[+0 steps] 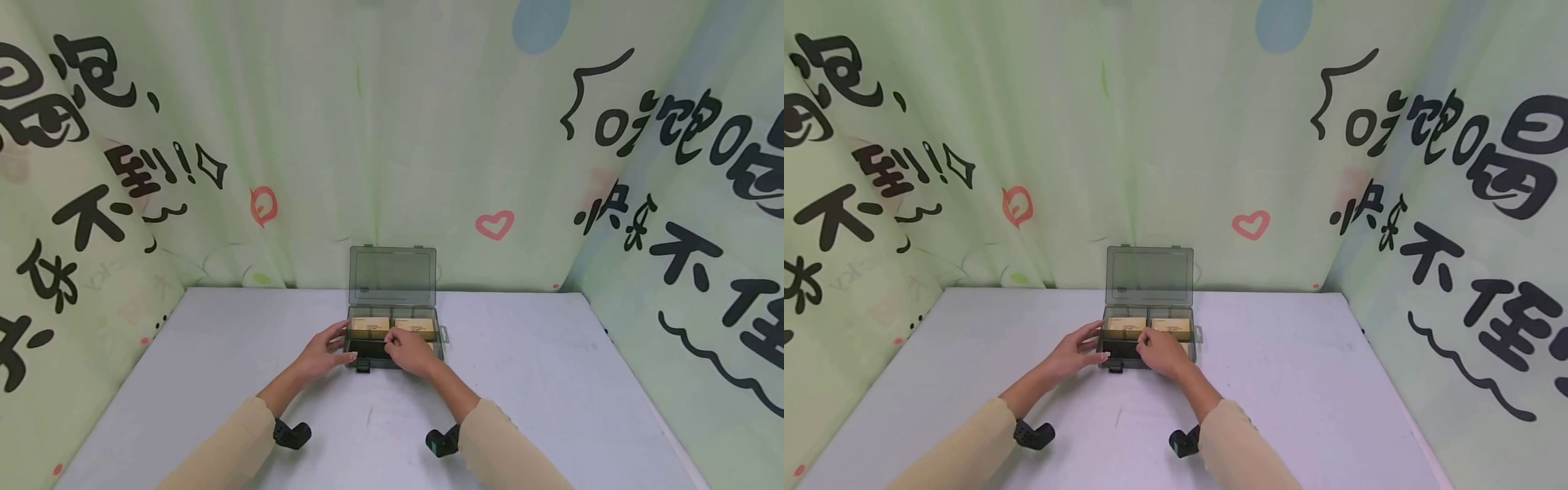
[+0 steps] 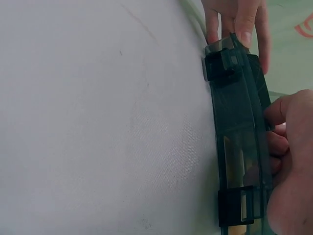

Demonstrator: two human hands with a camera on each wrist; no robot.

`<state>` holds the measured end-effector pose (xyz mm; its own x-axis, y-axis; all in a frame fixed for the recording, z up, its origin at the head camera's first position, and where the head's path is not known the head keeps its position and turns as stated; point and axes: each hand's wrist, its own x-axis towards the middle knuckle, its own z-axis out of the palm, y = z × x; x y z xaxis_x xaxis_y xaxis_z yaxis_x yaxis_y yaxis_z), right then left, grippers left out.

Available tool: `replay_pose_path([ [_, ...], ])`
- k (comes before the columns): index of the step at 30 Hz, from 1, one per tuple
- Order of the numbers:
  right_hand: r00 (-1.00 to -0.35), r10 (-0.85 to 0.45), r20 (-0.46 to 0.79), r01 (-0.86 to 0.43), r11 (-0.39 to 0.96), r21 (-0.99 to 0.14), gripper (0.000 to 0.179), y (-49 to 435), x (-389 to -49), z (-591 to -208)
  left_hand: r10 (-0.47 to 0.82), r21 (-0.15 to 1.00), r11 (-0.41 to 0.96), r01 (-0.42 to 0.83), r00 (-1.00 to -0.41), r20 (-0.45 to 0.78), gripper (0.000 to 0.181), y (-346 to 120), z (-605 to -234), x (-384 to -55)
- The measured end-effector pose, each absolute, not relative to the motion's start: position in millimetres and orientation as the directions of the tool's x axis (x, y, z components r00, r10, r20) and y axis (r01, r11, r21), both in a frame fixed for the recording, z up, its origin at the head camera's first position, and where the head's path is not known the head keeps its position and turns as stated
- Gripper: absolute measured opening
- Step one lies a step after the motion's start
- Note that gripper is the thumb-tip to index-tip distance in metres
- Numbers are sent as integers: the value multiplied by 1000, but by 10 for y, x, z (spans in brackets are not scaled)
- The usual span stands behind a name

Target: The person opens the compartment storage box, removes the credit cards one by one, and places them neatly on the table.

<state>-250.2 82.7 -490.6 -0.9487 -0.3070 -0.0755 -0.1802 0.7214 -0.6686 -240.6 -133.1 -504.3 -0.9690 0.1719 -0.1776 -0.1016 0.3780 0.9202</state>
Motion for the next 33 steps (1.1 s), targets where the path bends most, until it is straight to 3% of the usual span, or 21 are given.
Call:
replay_pose_path([
  [8, -942, -327, -74, -202, 730, -652, 13, 844, -2497, -4912, 174, 918, 383, -97, -969, -175, 75, -1329, -5047, -2403],
  [17, -944, -321, -72, -163, 646, -746, 11, 868, -2497, -4890, 171, 919, 382, -100, -969, -177, 76, -1324, -5031, -2382],
  [33, -969, -246, -16, -135, 586, -799, 19, 911, -2487, -4886, 156, 917, 381, -116, -970, -187, 76, -1322, -5046, -2382],
])
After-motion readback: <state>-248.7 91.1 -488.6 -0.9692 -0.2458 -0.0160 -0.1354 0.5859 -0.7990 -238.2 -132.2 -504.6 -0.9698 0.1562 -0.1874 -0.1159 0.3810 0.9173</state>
